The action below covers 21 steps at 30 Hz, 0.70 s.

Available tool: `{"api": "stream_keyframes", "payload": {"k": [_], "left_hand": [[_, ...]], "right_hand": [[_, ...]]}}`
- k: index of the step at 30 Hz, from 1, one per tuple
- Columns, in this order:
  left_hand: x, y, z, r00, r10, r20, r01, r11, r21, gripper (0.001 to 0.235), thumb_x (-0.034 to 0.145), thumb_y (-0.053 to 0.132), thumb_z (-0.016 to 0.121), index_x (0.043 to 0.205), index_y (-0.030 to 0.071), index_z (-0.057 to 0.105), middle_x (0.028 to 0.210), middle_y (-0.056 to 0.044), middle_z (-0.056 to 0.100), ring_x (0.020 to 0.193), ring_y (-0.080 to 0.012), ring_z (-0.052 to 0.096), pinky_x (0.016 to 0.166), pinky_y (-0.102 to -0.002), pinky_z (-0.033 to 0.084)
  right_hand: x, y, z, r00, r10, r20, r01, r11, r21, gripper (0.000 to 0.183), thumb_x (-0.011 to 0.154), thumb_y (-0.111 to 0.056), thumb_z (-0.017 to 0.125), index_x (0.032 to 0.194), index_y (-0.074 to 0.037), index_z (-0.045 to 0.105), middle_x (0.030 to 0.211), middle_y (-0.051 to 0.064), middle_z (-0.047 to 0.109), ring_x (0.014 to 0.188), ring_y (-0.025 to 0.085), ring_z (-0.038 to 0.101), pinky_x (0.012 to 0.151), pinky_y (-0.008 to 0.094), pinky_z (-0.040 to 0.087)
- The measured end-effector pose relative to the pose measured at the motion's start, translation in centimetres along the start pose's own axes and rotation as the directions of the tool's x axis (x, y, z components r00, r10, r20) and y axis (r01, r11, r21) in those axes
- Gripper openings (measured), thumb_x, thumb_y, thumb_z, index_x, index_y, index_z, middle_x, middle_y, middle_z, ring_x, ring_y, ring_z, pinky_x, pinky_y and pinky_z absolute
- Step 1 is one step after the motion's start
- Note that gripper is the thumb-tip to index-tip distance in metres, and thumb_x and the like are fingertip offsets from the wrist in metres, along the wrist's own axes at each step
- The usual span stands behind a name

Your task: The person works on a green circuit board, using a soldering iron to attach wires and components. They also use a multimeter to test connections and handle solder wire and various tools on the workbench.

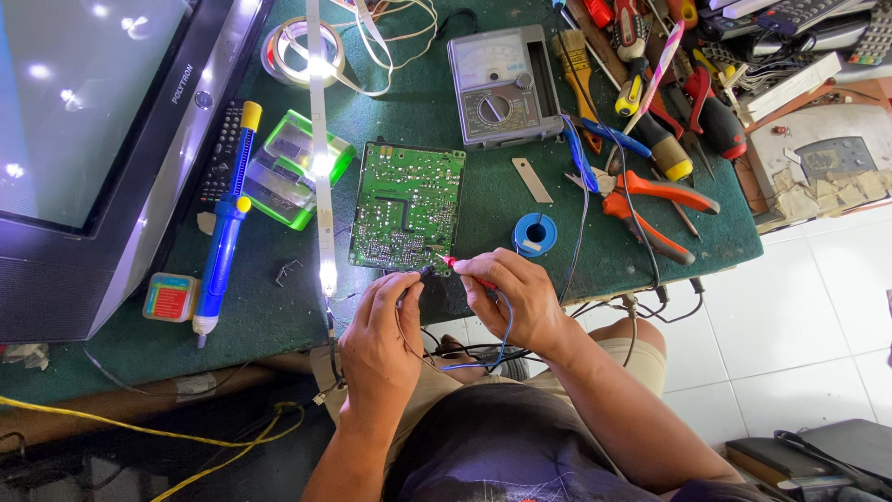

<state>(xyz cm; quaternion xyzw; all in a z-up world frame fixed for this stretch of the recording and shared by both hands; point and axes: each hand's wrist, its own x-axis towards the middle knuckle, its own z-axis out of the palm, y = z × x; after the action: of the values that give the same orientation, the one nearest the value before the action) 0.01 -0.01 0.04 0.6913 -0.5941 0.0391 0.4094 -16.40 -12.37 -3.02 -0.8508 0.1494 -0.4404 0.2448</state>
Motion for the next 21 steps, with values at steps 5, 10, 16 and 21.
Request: {"api": "stream_keyframes", "payload": {"k": [5,10,16,21], "left_hand": [[-0.04,-0.11,0.11,1.0,0.0,0.002,0.0,1.0,-0.003,0.014,0.109,0.011,0.063,0.122,0.007,0.068,0.114,-0.008,0.075,0.104,-0.0258,0.075,0.088,-0.038,0.062],[0.0,0.0,-0.01,1.0,0.011,-0.002,-0.011,1.0,0.002,0.014,0.109,0.011,0.063,0.122,0.007,0.067,0.114,-0.008,0.075,0.103,-0.0256,0.076,0.084,-0.037,0.064],[-0.11,-0.1,0.15,1.0,0.006,-0.004,-0.006,1.0,0.011,0.014,0.11,0.013,0.063,0.121,0.007,0.068,0.114,-0.008,0.076,0.104,-0.0264,0.076,0.084,-0.038,0.063],[0.01,0.58,-0.53,0.998,0.039,-0.043,-0.041,0.998,-0.04,0.014,0.109,0.01,0.063,0.121,0.004,0.068,0.114,-0.01,0.076,0.104,-0.0266,0.076,0.089,-0.037,0.064]], "right_hand": [[0.0,-0.02,-0.02,1.0,0.002,0.001,-0.002,1.0,0.003,0.016,0.104,0.001,0.064,0.12,0.001,0.066,0.106,0.014,0.075,0.083,0.028,0.068,0.077,0.038,0.058],[0.27,-0.29,-0.16,1.0,0.005,-0.002,-0.005,1.0,-0.004,0.015,0.105,0.0,0.063,0.119,0.001,0.066,0.105,0.014,0.075,0.083,0.027,0.068,0.078,0.037,0.059],[0.09,-0.16,-0.07,1.0,0.005,-0.002,-0.005,1.0,-0.007,0.016,0.104,0.0,0.064,0.12,0.0,0.066,0.106,0.013,0.075,0.086,0.027,0.07,0.08,0.037,0.06],[-0.3,-0.36,0.06,0.997,0.006,-0.083,-0.005,1.0,0.011,0.016,0.103,0.001,0.064,0.119,0.0,0.067,0.103,0.014,0.074,0.082,0.026,0.068,0.078,0.036,0.059]]}}
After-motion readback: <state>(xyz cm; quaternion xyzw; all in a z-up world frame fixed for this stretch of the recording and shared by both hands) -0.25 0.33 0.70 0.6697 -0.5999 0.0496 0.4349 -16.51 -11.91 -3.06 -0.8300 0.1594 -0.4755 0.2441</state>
